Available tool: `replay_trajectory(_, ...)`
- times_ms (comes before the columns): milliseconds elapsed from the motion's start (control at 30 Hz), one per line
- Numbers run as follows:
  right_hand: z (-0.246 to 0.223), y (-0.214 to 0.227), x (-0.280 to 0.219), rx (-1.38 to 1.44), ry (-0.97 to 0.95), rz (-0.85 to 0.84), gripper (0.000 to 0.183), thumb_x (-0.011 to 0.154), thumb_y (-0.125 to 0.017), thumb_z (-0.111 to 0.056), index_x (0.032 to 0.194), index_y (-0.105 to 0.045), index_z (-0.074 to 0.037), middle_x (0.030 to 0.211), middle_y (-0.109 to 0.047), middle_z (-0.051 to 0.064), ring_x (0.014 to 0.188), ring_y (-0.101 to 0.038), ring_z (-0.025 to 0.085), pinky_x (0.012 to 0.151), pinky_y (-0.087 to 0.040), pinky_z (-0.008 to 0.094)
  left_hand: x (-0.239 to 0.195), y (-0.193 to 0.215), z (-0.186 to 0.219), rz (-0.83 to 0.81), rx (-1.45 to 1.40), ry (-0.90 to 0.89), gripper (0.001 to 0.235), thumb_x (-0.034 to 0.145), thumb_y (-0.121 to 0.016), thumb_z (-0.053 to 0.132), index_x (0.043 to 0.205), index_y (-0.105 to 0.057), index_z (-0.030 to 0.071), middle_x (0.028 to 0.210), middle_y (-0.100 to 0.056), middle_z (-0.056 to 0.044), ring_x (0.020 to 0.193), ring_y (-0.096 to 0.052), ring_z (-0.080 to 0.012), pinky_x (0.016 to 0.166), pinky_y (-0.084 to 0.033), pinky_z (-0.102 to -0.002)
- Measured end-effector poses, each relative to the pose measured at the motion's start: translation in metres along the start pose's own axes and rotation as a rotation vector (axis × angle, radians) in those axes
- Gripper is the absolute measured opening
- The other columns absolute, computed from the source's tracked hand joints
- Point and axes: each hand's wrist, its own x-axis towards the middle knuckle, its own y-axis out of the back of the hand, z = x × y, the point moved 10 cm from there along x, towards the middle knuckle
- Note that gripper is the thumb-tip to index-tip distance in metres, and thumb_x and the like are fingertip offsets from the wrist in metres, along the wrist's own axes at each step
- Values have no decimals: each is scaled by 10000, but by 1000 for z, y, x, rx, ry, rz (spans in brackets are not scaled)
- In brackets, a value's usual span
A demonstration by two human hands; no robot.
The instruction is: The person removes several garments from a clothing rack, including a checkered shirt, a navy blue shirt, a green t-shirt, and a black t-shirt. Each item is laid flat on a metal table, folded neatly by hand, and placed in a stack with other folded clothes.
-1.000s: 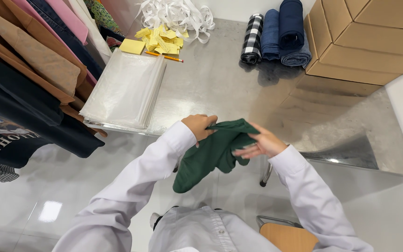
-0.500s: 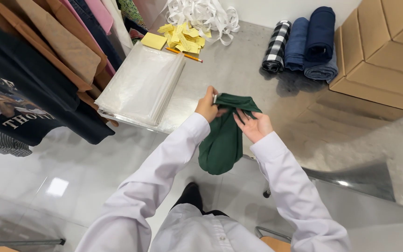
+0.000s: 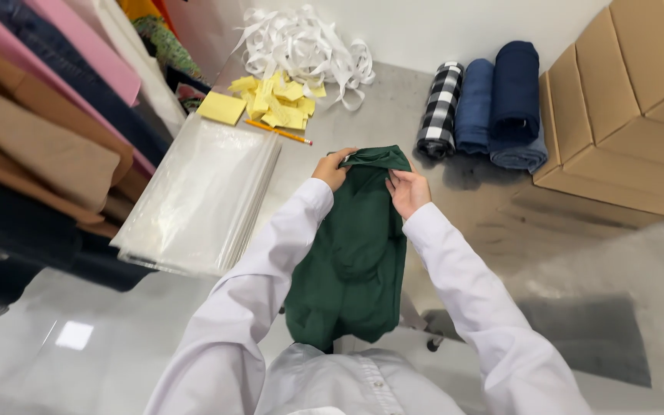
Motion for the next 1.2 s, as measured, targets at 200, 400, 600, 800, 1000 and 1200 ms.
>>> replay_trajectory(200, -28, -32, 5, -669, 375, -66, 850, 740, -625, -1, 1554, -419, -132, 1544, -452, 190, 1439, -406, 276, 1238, -283, 438, 16, -22, 9, -104, 714, -468, 639, 983, -505, 40, 1561, -397, 293, 1714, -176, -5, 1462, -390, -374, 1233, -227, -620)
replay_trajectory(400, 44, 74, 49, -1635, 39, -325, 799, 939, -561, -614, 1628, -245, -361, 1693, -186, 114, 1567, 10, 367, 1240, 41, 548, -1, -44, -79, -497, 758, -167, 685, 929, -536, 639, 1549, -405, 379, 1720, -133, 72, 1538, -238, -379, 1251, -61, -650)
replay_trajectory(600, 12, 82, 63, -1511, 102, -153, 445, 1054, -394, -564, 1274, -730, -373, 1402, -582, 135, 1326, -513, 410, 1128, -385, 505, 66, -21, -117, -217, 817, -141, 345, 947, -555, 624, 964, -780, 363, 1189, -677, 147, 1186, -564, -239, 980, -461, -515)
replay_trajectory(800, -41, 56, 108, -1836, 308, -193, 935, 602, -937, -512, 1442, -556, -359, 1433, -453, 87, 1315, -477, 417, 1094, -398, 573, 111, -45, -105, -328, 885, -140, 944, 531, -942, 554, 1334, -493, 343, 1326, -434, 28, 1231, -474, -279, 987, -451, -527)
replay_trajectory(1000, -2, 61, 145, -2227, -16, -351, 1030, 538, -986, -494, 1421, -503, -280, 1304, -594, 79, 1277, -517, 347, 1061, -418, 504, 107, -73, -80, -461, 1014, -67, 831, 737, -874, 170, 1404, -379, 206, 1308, -553, -118, 1252, -541, -347, 1026, -365, -551)
replay_trajectory(1200, -12, 50, 92, -2230, 166, -297, 447, 739, -827, -212, 1079, -536, -217, 930, -717, 54, 968, -701, 312, 831, -550, 447, 90, -103, -79, -449, 1006, -382, 572, 760, -775, 60, 1267, -533, 166, 1157, -703, -83, 1053, -701, -317, 880, -547, -486)
